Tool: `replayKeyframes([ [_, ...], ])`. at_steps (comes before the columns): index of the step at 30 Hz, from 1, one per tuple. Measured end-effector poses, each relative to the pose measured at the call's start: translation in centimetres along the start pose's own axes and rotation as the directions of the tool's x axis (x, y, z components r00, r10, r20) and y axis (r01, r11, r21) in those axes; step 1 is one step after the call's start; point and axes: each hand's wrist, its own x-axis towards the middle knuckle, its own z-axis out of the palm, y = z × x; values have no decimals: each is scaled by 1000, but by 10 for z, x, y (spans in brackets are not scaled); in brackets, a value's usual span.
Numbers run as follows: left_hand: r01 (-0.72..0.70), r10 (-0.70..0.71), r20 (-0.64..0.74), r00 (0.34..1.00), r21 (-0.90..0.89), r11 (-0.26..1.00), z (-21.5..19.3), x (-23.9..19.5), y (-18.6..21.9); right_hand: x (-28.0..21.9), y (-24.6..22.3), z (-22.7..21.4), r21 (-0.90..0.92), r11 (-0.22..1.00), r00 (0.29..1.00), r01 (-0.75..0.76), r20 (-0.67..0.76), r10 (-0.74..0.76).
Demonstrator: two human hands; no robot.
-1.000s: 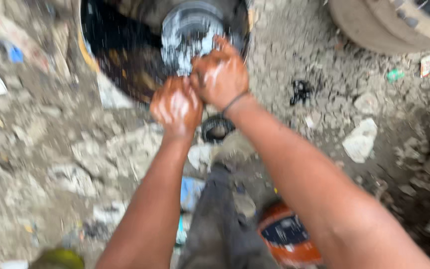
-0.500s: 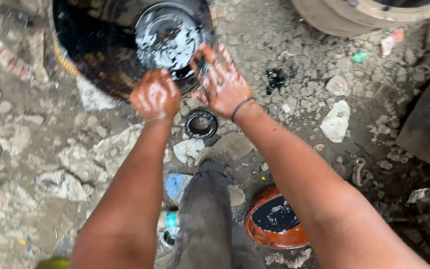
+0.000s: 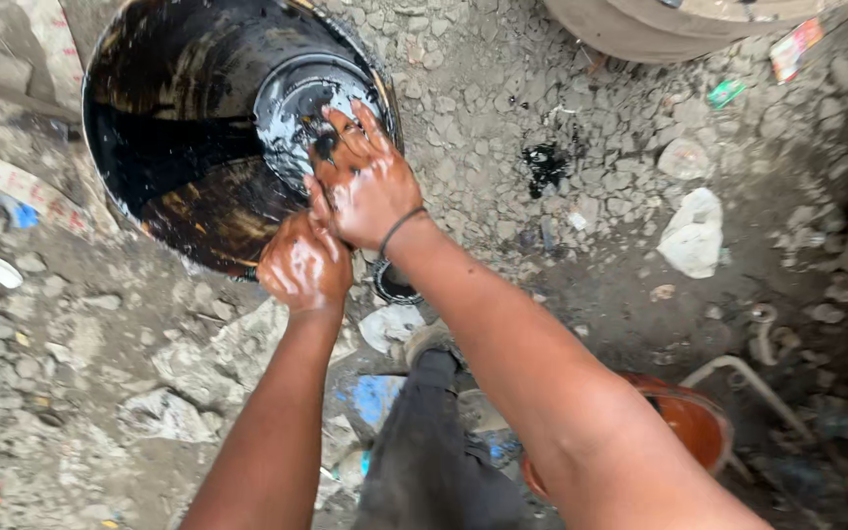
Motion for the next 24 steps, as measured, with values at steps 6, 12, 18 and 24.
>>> replayKeyframes([
  [6,19,-19,14,1000,2,1000,-3,-2,7,-59,28,-17,48,984,985,172,-43,-170],
  [12,46,-47,50,998,17,999,-1,-2,9,-82,6,-46,673,704,974,-227,161,160],
  [18,12,-13,38,999,20,1000,-3,-4,3,-32,27,38,609,-763,873,-216,471,129],
  [24,23,-35,87,996,140,990,12,-14,-2,-97,41,30,417,-895,898,-157,437,46],
])
